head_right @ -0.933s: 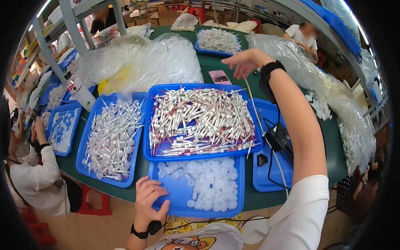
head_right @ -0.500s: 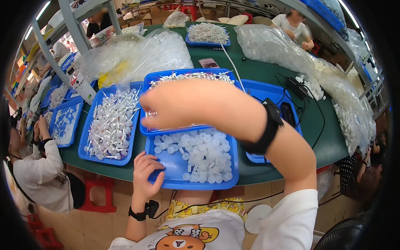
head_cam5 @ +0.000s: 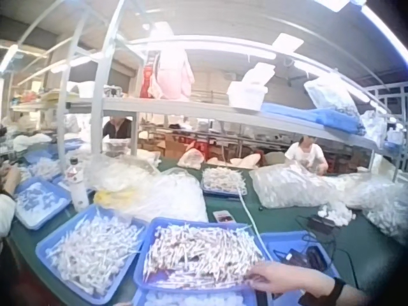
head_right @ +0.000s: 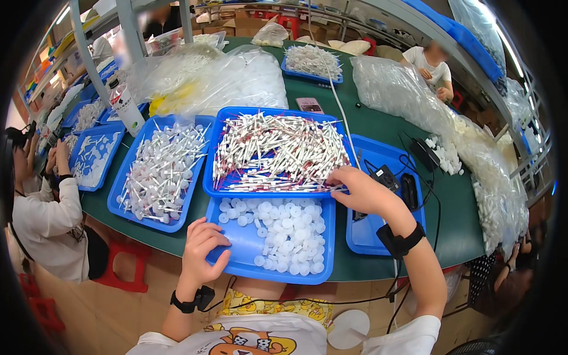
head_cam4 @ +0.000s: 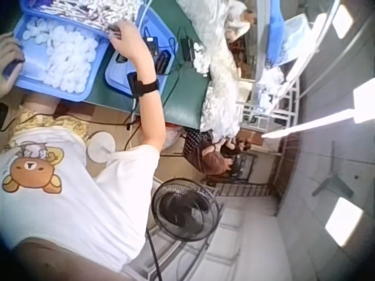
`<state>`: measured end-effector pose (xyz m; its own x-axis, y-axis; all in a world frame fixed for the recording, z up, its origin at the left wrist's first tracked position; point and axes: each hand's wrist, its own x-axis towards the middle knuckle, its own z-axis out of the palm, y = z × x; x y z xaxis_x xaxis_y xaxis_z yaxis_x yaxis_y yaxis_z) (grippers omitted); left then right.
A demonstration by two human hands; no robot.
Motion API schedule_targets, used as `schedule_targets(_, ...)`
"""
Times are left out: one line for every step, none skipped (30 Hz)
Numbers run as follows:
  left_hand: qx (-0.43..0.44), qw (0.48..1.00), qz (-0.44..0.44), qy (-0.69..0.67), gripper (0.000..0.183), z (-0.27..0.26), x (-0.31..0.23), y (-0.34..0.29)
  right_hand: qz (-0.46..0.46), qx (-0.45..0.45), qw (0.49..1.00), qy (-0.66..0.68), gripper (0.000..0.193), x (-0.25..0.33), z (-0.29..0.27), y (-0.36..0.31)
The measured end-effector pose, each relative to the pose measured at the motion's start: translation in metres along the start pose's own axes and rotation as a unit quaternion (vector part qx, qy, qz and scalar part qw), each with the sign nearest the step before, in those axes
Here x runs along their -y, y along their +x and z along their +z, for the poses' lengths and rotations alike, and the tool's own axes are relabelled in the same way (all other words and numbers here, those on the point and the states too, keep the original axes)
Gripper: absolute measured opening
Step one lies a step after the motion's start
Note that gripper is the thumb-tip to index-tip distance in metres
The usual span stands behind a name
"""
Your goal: The person repeatedly picks a white plastic cap and a small cylindrical component with wires from blue trays, presses them together, and places the assembled unit into a tray. The process is repeated continuously throughout the clip.
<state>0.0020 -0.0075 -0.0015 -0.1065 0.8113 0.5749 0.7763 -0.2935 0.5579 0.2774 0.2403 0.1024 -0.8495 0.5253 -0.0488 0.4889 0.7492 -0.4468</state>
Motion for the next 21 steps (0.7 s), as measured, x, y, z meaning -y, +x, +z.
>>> schedule_targets(0.0, 1.0, -0.001, 0.0, 0.01, 0.0, 0.0, 0.0, -0.018, -0.01, 1.0, 0.013, 0.026, 0.0, 0.002, 0.004)
schedule_targets(0.0, 1.0, -0.001, 0.001, 0.01, 0.0, 0.0, 0.0, -0.019, 0.001, 1.0, 0.002, 0.029, 0.003, 0.002, 0.007)
schedule_targets(0.0, 1.0, -0.002, 0.001, 0.011, -0.001, 0.001, 0.0, -0.012, 0.003, 1.0, 0.009, 0.028, 0.005, 0.001, 0.009)
schedule_targets(0.0, 1.0, -0.002, 0.001, 0.011, -0.001, 0.001, 0.0, -0.004, 0.005, 1.0, 0.017, 0.026, 0.006, -0.001, 0.011)
schedule_targets(0.0, 1.0, -0.003, 0.0, 0.011, -0.001, 0.001, 0.0, 0.002, 0.006, 1.0, 0.024, 0.025, 0.007, -0.003, 0.014)
schedule_targets(0.0, 1.0, -0.004, -0.001, 0.01, -0.001, 0.001, 0.0, 0.026, 0.005, 0.999, 0.031, 0.024, 0.009, -0.007, 0.018)
schedule_targets(0.0, 1.0, -0.006, -0.002, 0.01, -0.002, 0.001, -0.001, 0.049, 0.004, 0.998, 0.037, 0.024, 0.011, -0.014, 0.024)
schedule_targets(0.0, 1.0, -0.006, -0.003, 0.01, -0.001, 0.001, 0.0, 0.074, 0.0, 0.996, 0.043, 0.023, 0.011, -0.02, 0.029)
schedule_targets(0.001, 1.0, -0.007, -0.003, 0.01, -0.001, 0.001, 0.0, 0.053, -0.053, 0.996, 0.051, 0.022, 0.002, -0.019, 0.036)
schedule_targets(0.001, 1.0, -0.008, -0.004, 0.01, -0.001, 0.001, 0.0, 0.072, -0.048, 0.996, 0.019, 0.023, -0.001, -0.024, 0.045)
schedule_targets(0.001, 1.0, -0.012, 0.0, 0.01, -0.003, 0.0, -0.001, 0.087, -0.041, 0.995, -0.01, 0.025, -0.004, -0.027, 0.058)
schedule_targets(0.001, 1.0, -0.011, -0.001, 0.01, -0.003, 0.0, 0.0, 0.065, -0.08, 0.993, -0.06, 0.028, -0.012, -0.027, 0.064)
schedule_targets(0.002, 1.0, -0.01, -0.003, 0.01, -0.002, -0.001, 0.001, 0.042, -0.119, 0.986, -0.111, 0.031, -0.025, -0.022, 0.07)
schedule_targets(0.0, 1.0, -0.009, -0.008, 0.01, -0.001, 0.0, 0.001, 0.018, -0.157, 0.975, -0.159, 0.035, -0.038, -0.016, 0.077)
schedule_targets(0.0, 1.0, -0.008, -0.013, 0.01, 0.0, 0.0, 0.001, 0.033, -0.134, 0.98, -0.143, 0.037, -0.05, -0.013, 0.086)
schedule_targets(-0.001, 1.0, -0.006, -0.018, 0.011, 0.001, 0.001, 0.002, 0.048, -0.111, 0.984, -0.128, 0.04, -0.062, -0.011, 0.094)
schedule_targets(0.0, 1.0, -0.008, -0.014, 0.01, 0.0, 0.001, 0.002, 0.059, -0.086, 0.988, -0.11, 0.042, -0.062, -0.01, 0.101)
schedule_targets(0.0, 1.0, -0.009, -0.011, 0.01, 0.0, 0.0, 0.002, 0.075, -0.071, 0.991, -0.086, 0.039, -0.062, -0.007, 0.106)
schedule_targets(0.001, 1.0, -0.009, -0.009, 0.01, 0.0, 0.0, 0.002, 0.064, -0.069, 0.991, -0.097, 0.037, -0.062, -0.007, 0.106)
schedule_targets(0.0, 1.0, -0.01, -0.009, 0.01, 0.0, 0.001, 0.001, 0.052, -0.067, 0.991, -0.108, 0.036, -0.057, -0.007, 0.107)
schedule_targets(-0.002, 1.0, -0.011, -0.01, 0.01, 0.0, 0.001, 0.0, 0.04, -0.065, 0.99, -0.118, 0.035, -0.055, -0.007, 0.107)
